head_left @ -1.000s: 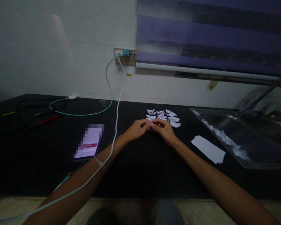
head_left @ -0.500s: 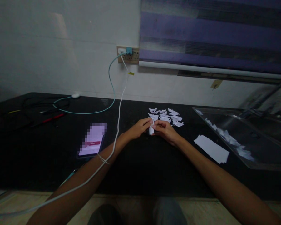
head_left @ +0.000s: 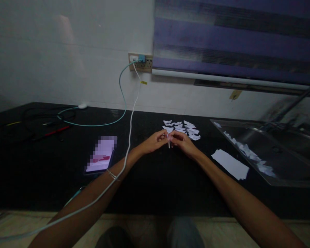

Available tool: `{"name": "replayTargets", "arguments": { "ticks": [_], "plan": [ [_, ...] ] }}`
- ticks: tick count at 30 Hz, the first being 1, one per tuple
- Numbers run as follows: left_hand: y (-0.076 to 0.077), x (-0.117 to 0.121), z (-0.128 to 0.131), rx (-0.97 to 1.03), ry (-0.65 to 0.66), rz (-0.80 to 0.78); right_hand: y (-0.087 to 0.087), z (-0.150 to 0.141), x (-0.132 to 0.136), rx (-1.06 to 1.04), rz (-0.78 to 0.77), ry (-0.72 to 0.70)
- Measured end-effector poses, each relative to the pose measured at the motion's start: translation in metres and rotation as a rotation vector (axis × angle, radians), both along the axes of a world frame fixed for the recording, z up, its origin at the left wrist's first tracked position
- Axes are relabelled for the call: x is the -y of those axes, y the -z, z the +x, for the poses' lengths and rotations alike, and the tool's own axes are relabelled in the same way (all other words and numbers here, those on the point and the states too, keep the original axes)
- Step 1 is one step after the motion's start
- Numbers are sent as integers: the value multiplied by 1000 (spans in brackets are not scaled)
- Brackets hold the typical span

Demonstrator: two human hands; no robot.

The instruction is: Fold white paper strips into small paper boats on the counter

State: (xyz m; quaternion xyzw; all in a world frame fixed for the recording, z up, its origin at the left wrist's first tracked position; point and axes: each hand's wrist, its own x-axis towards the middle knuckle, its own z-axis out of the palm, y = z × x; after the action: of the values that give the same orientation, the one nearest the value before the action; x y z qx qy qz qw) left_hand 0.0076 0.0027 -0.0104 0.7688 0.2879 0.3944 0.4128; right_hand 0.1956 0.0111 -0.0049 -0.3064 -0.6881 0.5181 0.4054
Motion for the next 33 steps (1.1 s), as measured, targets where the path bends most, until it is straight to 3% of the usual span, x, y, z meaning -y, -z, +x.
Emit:
{"name": "replayTargets", "arguments": {
  "ticks": [6, 14, 19, 26, 33],
  "plan": [
    [0, 4, 3, -58, 22, 17, 3, 1, -2, -1, 2, -7],
    [-3, 3, -3, -261, -253, 227, 6, 4, -6, -60, -71, -25],
    [-5, 5, -1, -260, -242, 272, 6, 5, -4, -85, -49, -58],
    [-2, 3, -3, -223, -255, 325, 6, 4, -4, -130, -157, -57],
    [-5, 5, -3, -279, -248, 398, 7, 4, -7, -11, -7, -46]
  ]
}}
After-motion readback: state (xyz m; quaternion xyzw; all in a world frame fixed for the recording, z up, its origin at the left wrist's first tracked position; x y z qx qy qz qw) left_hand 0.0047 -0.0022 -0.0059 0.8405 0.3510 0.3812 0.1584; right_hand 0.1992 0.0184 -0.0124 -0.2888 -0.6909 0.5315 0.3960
